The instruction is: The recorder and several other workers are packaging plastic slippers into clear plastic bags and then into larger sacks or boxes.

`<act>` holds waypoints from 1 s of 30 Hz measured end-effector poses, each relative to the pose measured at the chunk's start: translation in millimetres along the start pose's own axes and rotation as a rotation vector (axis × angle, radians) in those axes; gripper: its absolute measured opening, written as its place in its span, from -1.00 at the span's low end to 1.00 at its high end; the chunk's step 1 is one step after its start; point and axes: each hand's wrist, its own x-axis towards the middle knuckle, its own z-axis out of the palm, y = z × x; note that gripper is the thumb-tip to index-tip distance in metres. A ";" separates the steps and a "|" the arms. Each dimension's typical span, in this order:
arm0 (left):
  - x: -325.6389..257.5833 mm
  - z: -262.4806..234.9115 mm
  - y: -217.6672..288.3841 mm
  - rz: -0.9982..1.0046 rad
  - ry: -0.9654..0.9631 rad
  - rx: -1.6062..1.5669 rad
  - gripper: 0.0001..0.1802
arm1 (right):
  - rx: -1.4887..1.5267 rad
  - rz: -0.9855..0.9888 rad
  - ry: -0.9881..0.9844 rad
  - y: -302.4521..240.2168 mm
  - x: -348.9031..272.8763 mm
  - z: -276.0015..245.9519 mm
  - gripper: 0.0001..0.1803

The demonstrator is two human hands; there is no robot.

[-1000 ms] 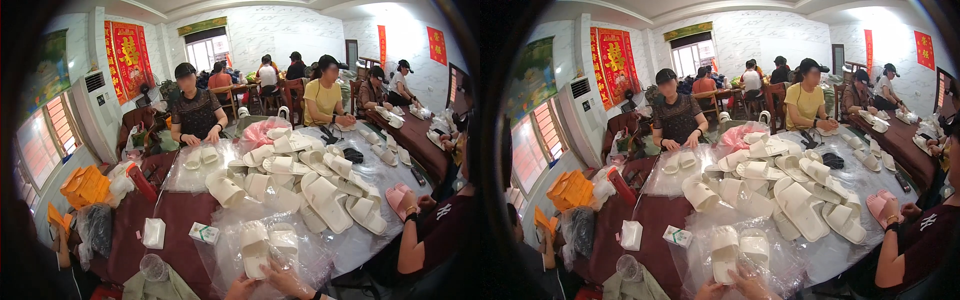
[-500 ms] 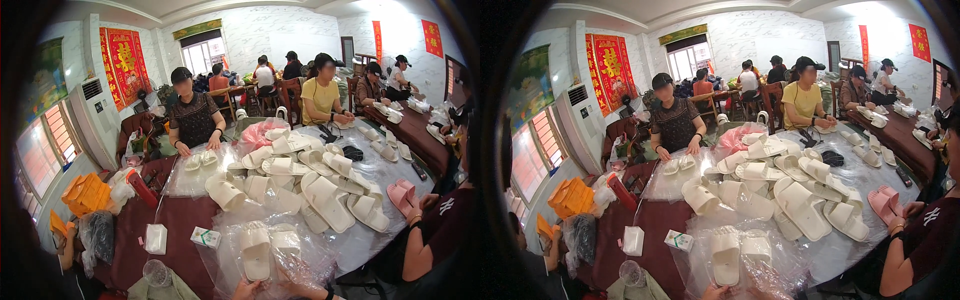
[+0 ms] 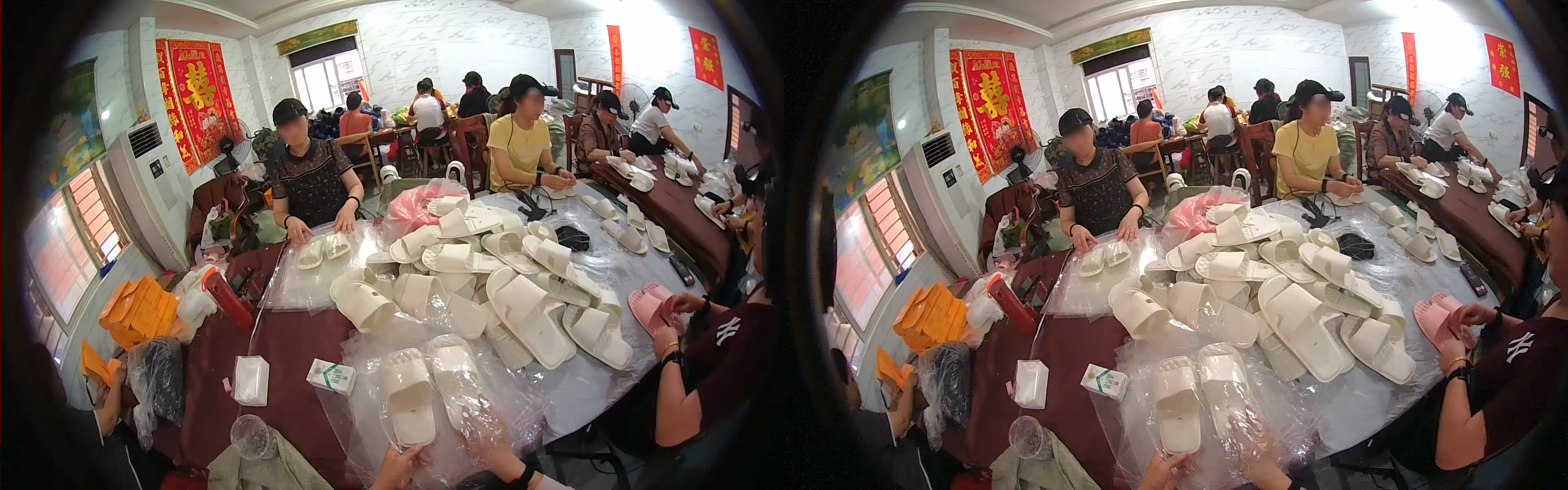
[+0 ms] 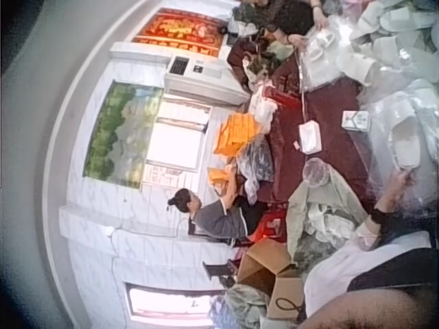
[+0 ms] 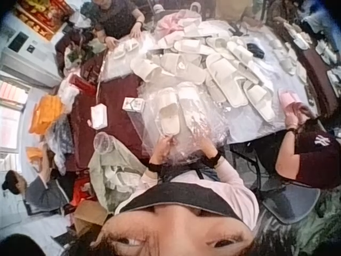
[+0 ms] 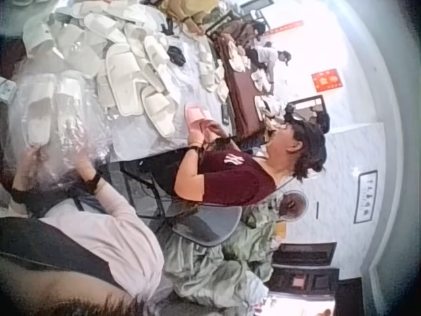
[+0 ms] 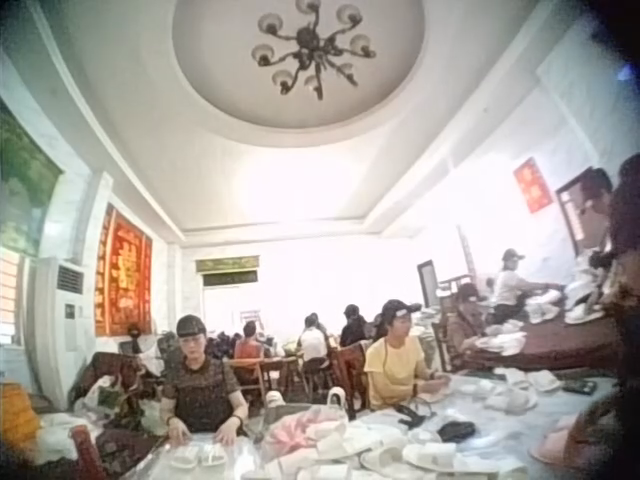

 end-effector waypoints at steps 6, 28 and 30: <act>-1.7 -1.2 -2.5 -0.222 0.024 -0.085 -0.81 | 0.032 0.119 0.051 -11.0 -0.2 3.4 -0.51; -32.4 -13.7 7.1 -0.094 -0.097 -0.069 -0.61 | -0.022 0.389 -0.048 14.2 1.9 -97.7 -0.38; -25.3 -23.1 -10.5 -0.228 -0.046 -0.267 -0.61 | 0.020 0.476 -0.209 15.1 -5.4 -84.6 -0.34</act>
